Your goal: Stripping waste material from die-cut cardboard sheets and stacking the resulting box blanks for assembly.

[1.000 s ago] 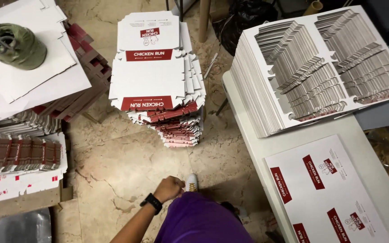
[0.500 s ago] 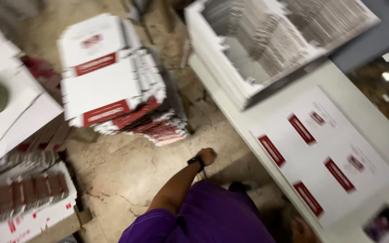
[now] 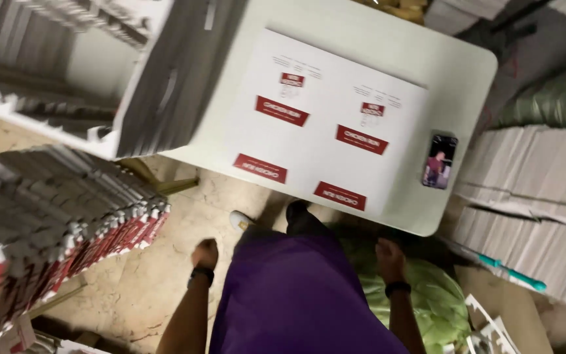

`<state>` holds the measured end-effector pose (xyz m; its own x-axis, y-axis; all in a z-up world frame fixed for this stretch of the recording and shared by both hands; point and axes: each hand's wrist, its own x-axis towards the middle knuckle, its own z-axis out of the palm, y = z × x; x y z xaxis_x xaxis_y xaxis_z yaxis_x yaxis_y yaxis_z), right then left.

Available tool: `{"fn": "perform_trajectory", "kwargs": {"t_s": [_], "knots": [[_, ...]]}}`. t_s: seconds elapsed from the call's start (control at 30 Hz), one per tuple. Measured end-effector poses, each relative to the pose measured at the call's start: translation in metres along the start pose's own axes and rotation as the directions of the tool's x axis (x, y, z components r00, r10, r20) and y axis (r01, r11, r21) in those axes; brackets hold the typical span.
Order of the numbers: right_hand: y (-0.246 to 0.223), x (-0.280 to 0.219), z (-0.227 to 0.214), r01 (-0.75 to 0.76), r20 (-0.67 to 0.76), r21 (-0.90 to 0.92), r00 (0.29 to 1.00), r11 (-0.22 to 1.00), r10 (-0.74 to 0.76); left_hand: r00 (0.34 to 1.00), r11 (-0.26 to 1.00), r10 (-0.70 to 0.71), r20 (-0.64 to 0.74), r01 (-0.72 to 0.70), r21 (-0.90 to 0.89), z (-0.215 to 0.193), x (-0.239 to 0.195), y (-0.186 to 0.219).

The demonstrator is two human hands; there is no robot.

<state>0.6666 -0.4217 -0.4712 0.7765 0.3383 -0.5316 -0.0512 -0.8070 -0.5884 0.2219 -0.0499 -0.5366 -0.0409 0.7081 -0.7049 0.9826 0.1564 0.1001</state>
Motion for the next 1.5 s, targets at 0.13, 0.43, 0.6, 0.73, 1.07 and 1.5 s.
{"fn": "perform_trajectory", "kwargs": {"t_s": [0.13, 0.43, 0.6, 0.73, 1.07, 1.5], "knots": [[-0.058, 0.034, -0.026, -0.125, -0.062, -0.113, 0.991, 0.986, 0.118, 0.955, 0.981, 0.115, -0.273, -0.152, -0.119, -0.049, 0.008, 0.090], [-0.192, 0.033, -0.013, -0.274, 0.017, 0.131, 0.962, 0.953, 0.274, 0.721, 0.800, 0.502, -0.478, -0.597, -0.061, -0.125, 0.039, 0.242], [-0.226, 0.017, -0.022, -0.278, 0.062, 0.064, 0.960, 0.959, 0.274, 0.899, 0.938, 0.340, -0.276, -0.344, 0.032, -0.149, 0.059, 0.247], [-0.226, 0.021, -0.015, -0.297, 0.001, 0.033, 0.955, 0.954, 0.297, 0.900, 0.930, 0.354, -0.255, -0.309, 0.200, -0.157, 0.072, 0.248], [-0.198, 0.039, 0.026, -0.366, -0.173, 0.001, 0.917, 0.931, 0.360, 0.960, 0.961, 0.259, -0.105, -0.244, 0.133, -0.187, 0.038, 0.270], [-0.219, 0.034, 0.024, -0.448, -0.176, -0.041, 0.883, 0.893, 0.435, 0.931, 0.873, 0.317, 0.179, -0.213, -0.438, -0.230, 0.008, 0.311]]}}
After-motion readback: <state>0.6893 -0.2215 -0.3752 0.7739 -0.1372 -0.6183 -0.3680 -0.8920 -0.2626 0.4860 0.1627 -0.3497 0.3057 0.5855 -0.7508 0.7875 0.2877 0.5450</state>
